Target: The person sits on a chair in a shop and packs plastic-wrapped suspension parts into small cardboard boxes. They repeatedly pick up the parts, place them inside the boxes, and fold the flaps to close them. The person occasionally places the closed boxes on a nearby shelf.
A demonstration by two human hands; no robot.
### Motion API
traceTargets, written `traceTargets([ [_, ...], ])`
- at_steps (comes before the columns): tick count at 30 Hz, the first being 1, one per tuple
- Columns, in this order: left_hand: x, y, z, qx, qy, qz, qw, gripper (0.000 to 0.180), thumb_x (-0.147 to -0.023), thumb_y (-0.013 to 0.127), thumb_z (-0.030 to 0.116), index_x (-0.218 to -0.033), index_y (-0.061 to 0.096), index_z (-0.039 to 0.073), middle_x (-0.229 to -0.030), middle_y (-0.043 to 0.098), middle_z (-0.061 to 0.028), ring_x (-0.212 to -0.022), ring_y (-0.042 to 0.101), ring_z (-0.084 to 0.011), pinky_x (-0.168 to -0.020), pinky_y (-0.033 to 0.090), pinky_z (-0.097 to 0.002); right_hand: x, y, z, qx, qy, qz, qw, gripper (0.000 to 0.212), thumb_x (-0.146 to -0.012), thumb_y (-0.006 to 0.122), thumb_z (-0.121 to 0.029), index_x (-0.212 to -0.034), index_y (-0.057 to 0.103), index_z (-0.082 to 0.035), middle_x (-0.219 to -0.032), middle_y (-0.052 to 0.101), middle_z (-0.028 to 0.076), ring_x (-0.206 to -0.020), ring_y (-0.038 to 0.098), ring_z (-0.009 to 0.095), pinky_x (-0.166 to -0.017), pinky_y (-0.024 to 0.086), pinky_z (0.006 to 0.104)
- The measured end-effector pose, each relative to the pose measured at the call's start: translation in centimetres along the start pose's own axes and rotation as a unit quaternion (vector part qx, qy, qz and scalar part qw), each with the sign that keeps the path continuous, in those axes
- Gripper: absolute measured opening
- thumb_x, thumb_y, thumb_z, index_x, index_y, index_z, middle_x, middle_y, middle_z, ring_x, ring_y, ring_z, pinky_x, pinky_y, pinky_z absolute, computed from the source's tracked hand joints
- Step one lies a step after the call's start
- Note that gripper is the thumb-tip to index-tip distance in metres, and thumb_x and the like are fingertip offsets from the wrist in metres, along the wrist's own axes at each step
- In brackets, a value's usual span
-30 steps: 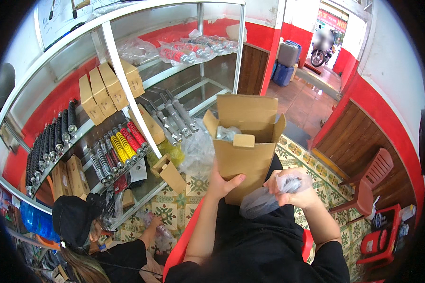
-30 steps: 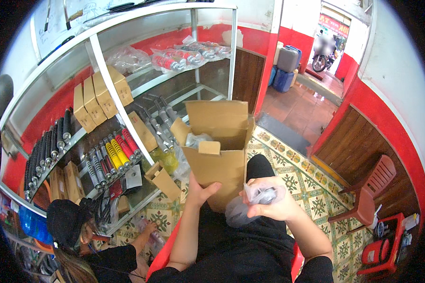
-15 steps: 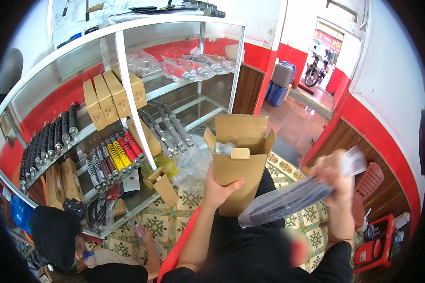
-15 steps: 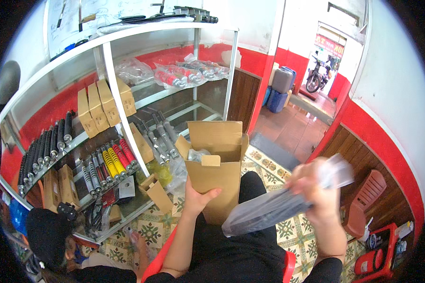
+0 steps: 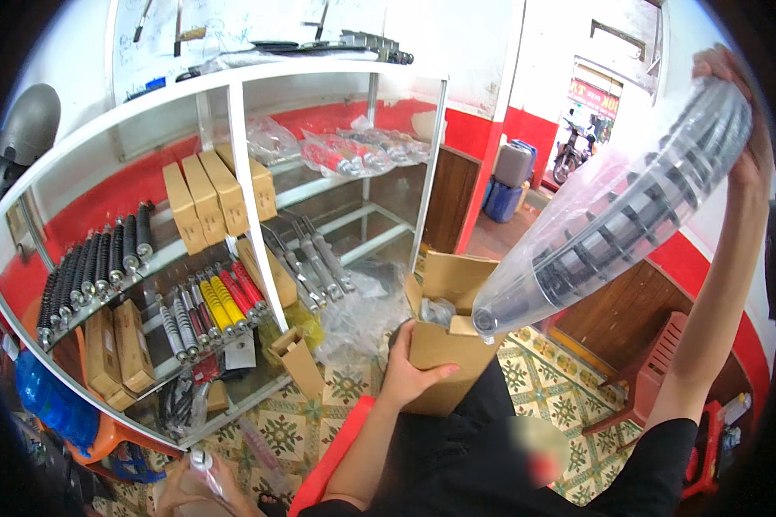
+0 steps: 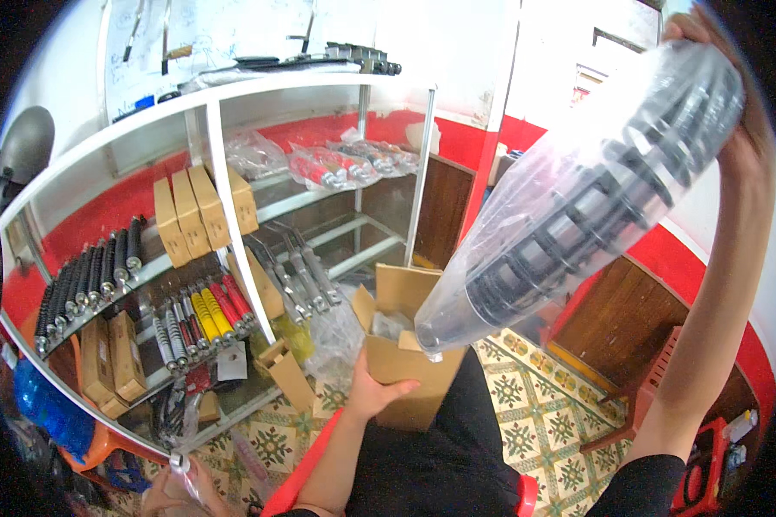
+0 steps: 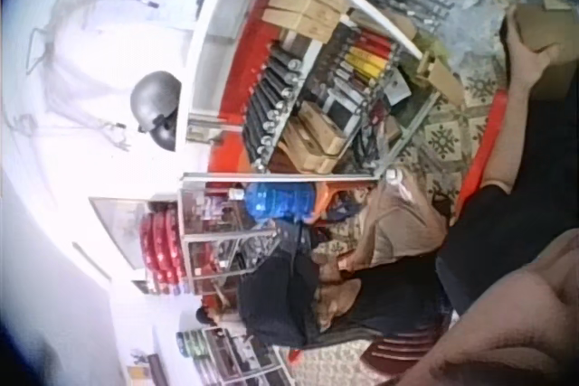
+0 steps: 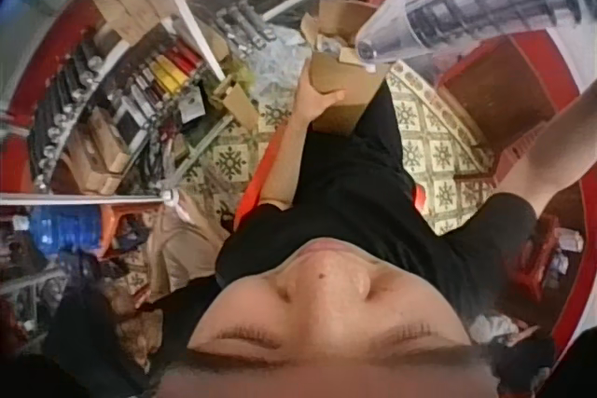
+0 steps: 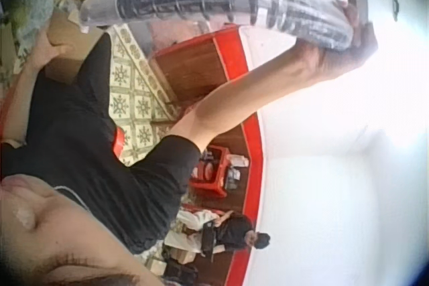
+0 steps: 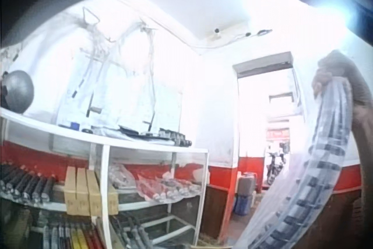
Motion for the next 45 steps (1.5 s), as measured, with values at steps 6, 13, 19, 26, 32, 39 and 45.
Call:
traceTargets([
  [6,0.3,0.5,-0.2,0.028,-0.017,-0.022,0.999,0.076,-0.060,0.087,0.014,-0.120,0.041,0.002,-0.109,0.053,-0.0067,-0.103,0.054,-0.0160,-0.088,0.045,-0.0308,-3.6,-1.1,3.8,0.122,-0.049,-0.030,0.991,0.034,-0.086,0.061,-0.013,-0.059,0.041,-0.015,-0.062,0.045,0.001,-0.066,0.051,0.010,-0.079,0.049,0.0262],
  [13,0.6,-0.4,-2.1,-0.059,-0.023,-0.012,0.998,0.076,-0.057,0.089,0.016,-0.116,0.043,0.002,-0.107,0.057,-0.0084,-0.097,0.057,-0.0191,-0.084,0.047,-0.0329,-2.3,1.7,10.8,0.095,-0.003,0.054,0.994,0.018,-0.080,0.066,-0.017,-0.075,0.050,-0.010,-0.063,0.051,0.000,-0.066,0.055,0.011,-0.070,0.049,0.0297],
  [19,1.0,-1.5,-2.6,0.010,-0.054,0.001,0.998,0.075,-0.057,0.089,0.016,-0.115,0.045,0.002,-0.105,0.057,-0.0092,-0.095,0.058,-0.0214,-0.085,0.048,-0.0342,-2.3,3.8,15.6,0.009,0.108,-0.016,0.994,0.031,-0.080,0.064,-0.014,-0.059,0.042,-0.012,-0.063,0.053,0.002,-0.061,0.051,0.013,-0.069,0.048,0.0312],
  [26,-0.2,1.0,-2.5,-0.094,0.036,0.005,0.995,0.067,-0.055,0.090,0.016,-0.107,0.049,0.002,-0.100,0.061,-0.0088,-0.089,0.062,-0.0203,-0.081,0.050,-0.0335,2.4,2.3,17.6,0.080,0.161,-0.025,0.983,0.018,-0.077,0.063,-0.011,-0.065,0.052,-0.007,-0.064,0.054,0.005,-0.066,0.058,0.016,-0.071,0.052,0.0350],
  [32,0.3,-0.1,-0.5,0.050,-0.022,0.031,0.998,0.058,-0.055,0.090,0.015,-0.098,0.053,0.003,-0.092,0.063,-0.0073,-0.087,0.063,-0.0178,-0.080,0.050,-0.0312,4.4,4.0,22.0,0.114,0.160,-0.016,0.980,0.017,-0.071,0.067,-0.008,-0.069,0.051,-0.007,-0.064,0.057,0.006,-0.060,0.056,0.015,-0.067,0.049,0.0316],
  [39,0.7,-0.3,1.5,0.070,-0.041,0.018,0.997,0.057,-0.055,0.089,0.009,-0.100,0.055,0.004,-0.094,0.063,-0.0051,-0.089,0.061,-0.0142,-0.079,0.049,-0.0292,7.8,4.5,24.5,0.152,0.155,-0.109,0.970,0.016,-0.075,0.068,-0.006,-0.068,0.054,-0.005,-0.070,0.060,0.001,-0.066,0.057,0.008,-0.059,0.043,0.0242],
  [45,0.5,-2.1,1.6,0.085,-0.058,-0.012,0.995,0.064,-0.053,0.090,0.014,-0.106,0.055,0.005,-0.100,0.062,-0.0038,-0.096,0.059,-0.0136,-0.084,0.047,-0.0304,10.8,5.8,26.9,0.186,0.210,-0.207,0.937,0.017,-0.076,0.071,-0.011,-0.070,0.058,-0.002,-0.082,0.067,0.007,-0.078,0.060,0.012,-0.071,0.048,0.0282],
])
Point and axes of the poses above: each hand's wrist, its own x-axis away from the middle knuckle, its own y-axis out of the palm, z = x × y, the point moved 2 cm from there along -x, towards the middle knuckle
